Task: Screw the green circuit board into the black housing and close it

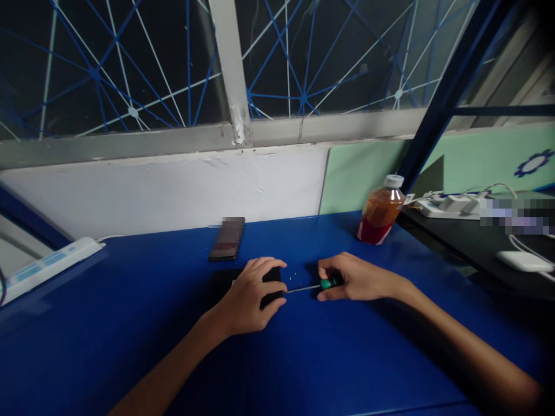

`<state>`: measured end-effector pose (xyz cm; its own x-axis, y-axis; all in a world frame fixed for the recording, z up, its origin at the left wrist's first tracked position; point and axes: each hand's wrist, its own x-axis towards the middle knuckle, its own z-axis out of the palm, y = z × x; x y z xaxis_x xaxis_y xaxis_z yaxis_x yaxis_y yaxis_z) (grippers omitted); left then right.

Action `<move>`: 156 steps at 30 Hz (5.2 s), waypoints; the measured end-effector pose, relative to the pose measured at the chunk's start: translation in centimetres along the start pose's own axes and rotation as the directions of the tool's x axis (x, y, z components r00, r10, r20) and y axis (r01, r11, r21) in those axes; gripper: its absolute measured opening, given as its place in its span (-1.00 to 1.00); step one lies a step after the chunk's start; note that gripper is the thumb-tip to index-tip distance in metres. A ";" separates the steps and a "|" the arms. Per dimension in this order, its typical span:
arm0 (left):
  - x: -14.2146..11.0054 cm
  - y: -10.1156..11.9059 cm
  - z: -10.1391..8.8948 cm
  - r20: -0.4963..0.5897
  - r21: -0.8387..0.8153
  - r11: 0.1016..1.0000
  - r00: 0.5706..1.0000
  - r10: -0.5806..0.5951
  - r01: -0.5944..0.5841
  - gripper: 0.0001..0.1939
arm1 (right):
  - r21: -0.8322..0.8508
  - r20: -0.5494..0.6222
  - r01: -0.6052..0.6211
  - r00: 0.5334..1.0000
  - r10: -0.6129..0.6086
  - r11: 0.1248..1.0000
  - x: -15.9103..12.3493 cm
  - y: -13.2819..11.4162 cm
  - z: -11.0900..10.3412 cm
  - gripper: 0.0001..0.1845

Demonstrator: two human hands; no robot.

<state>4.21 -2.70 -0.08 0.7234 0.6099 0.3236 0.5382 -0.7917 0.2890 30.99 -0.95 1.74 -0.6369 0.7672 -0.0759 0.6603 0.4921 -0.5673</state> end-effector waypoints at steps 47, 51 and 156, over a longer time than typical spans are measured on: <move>0.3 0.0 0.6 -0.080 -0.073 0.996 0.995 -0.063 0.057 -0.82 | 0.174 -0.049 0.060 0.997 -0.052 0.983 -0.4 0.8 -0.9 -0.80; 0.4 0.1 1.0 -0.105 -0.030 0.998 0.993 -0.051 0.048 -0.81 | 0.256 -0.086 0.044 0.996 -0.023 0.966 -0.8 1.3 -1.7 -0.79; -1.5 -3.0 1.7 -0.059 0.316 0.944 0.995 -0.081 0.095 -0.53 | -0.454 -0.495 -0.287 0.868 0.028 0.844 1.7 4.1 2.1 -0.62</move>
<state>2.23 -1.35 -3.00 0.6510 0.6728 0.3516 0.7137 -0.7002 0.0185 31.77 1.56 -2.47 -0.3373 0.8839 0.3239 0.9202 0.3821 -0.0844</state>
